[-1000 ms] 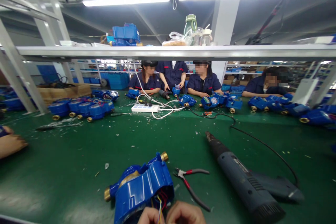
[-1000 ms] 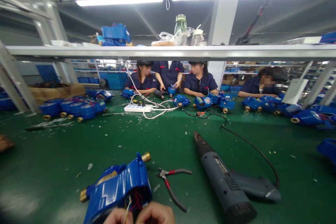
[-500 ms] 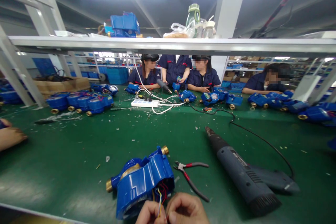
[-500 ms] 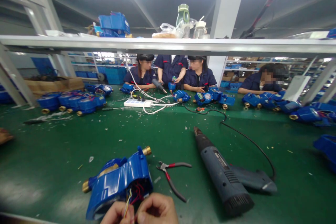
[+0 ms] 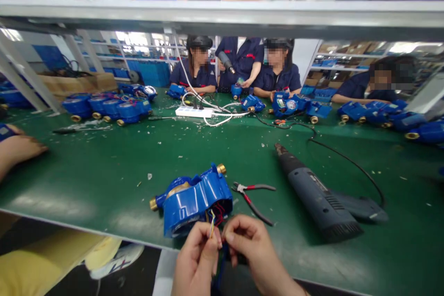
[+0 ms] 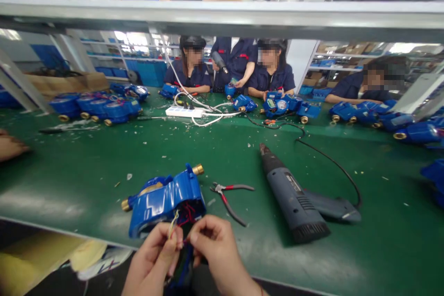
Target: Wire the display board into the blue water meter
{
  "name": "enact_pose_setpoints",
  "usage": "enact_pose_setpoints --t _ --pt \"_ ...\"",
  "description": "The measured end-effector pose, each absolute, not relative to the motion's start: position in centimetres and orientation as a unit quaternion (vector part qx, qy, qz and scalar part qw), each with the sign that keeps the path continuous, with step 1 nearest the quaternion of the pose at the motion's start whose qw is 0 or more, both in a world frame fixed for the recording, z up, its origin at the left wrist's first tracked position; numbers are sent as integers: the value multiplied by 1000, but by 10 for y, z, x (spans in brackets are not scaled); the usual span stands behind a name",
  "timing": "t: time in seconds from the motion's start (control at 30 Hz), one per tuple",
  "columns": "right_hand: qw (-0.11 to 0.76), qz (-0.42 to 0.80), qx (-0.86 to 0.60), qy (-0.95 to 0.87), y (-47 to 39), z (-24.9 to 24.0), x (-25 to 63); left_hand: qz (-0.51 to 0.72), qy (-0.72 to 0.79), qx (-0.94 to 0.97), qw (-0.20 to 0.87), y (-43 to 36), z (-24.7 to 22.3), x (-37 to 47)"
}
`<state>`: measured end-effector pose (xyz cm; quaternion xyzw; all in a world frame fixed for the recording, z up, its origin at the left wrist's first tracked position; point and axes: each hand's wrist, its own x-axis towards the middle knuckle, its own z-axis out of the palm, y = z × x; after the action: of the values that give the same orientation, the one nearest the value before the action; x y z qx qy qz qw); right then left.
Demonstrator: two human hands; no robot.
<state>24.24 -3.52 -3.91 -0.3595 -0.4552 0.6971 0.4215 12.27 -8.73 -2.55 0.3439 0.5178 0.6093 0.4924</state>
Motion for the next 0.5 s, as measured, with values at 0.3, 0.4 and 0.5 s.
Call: enact_pose_setpoints --t 0.3,0.4,0.5 --pt "414 673 -354 -500 -43 -33 253 643 490 290 512 -84 -11 118" --pt "406 629 -367 -552 -45 -33 256 642 485 287 521 -86 -10 118" --pt "409 544 -402 -613 -45 -32 258 641 479 285 527 -87 -10 118"
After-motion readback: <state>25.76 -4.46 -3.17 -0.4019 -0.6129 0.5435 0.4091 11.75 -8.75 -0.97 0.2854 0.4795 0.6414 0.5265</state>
